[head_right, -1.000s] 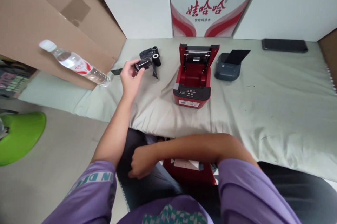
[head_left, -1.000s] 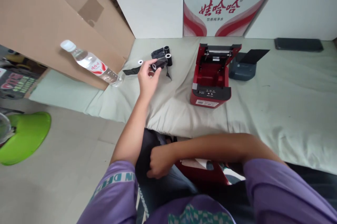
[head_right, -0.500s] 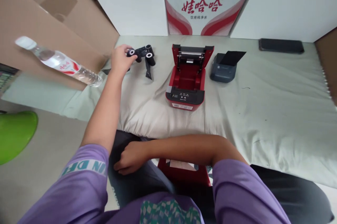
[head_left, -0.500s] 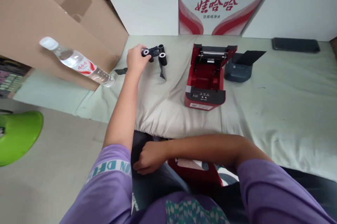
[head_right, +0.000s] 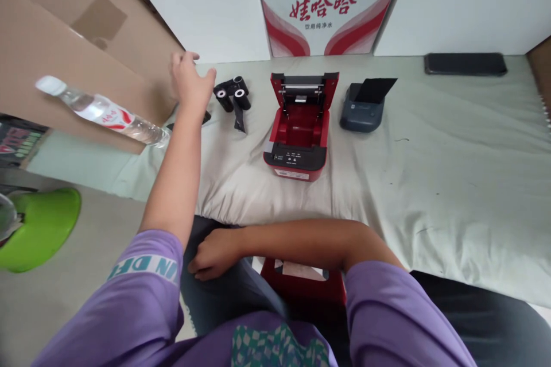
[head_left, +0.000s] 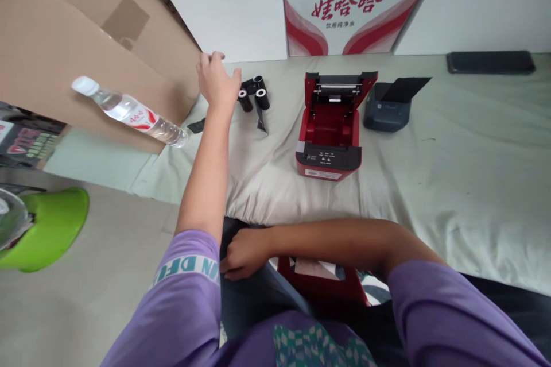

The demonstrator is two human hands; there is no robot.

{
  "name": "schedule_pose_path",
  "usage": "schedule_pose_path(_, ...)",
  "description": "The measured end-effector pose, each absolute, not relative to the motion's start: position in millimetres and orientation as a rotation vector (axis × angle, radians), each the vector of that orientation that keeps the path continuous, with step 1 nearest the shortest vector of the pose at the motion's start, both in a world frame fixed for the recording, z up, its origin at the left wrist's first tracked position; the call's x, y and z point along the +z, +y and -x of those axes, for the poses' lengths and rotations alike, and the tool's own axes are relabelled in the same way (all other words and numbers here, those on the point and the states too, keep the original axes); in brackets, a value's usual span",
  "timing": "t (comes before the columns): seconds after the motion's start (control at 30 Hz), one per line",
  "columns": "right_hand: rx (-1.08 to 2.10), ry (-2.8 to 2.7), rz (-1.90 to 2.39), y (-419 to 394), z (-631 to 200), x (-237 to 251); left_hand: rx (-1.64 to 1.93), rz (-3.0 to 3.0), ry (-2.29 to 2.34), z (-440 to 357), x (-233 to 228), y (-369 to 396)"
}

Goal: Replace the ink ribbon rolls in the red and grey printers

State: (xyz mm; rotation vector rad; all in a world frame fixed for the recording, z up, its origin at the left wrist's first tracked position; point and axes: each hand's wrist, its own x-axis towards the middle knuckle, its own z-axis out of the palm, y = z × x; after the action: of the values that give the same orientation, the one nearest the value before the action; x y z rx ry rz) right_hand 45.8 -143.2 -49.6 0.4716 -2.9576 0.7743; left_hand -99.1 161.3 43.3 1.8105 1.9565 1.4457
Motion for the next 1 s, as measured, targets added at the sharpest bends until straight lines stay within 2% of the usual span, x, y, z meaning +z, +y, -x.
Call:
schedule_pose_path(0.07,0.802,-2.957,-0.471,-142.9,-45.6,-49.7,1.255,-1.842,2.038,85.1,55.6,152.5)
schedule_pose_path(0.23,0.845,-2.964,-0.458,-142.8,-45.1,-50.2,0.418,-2.156,2.139,40.2,62.4,130.3)
schedule_pose_path(0.33,0.840,-2.964,-0.459,-141.9,-45.5,-49.7,0.254,-2.180,2.175,30.8,55.6,131.0)
schedule_pose_path(0.47,0.813,-2.963,-0.464,-140.1,-46.1,-47.8,0.555,-1.923,2.152,38.7,61.7,127.2)
schedule_pose_path(0.63,0.831,-2.948,-0.464,-140.6,-45.3,-47.5,1.083,-1.535,1.630,41.8,85.9,90.0)
schedule_pose_path(0.83,0.861,-2.943,-0.483,-141.9,-42.0,-53.7,1.103,-1.331,1.031,8.5,84.9,47.5)
schedule_pose_path(1.0,0.876,-2.887,-0.585,-140.8,-39.6,-60.3,1.011,-1.534,0.895,-33.2,53.3,44.3)
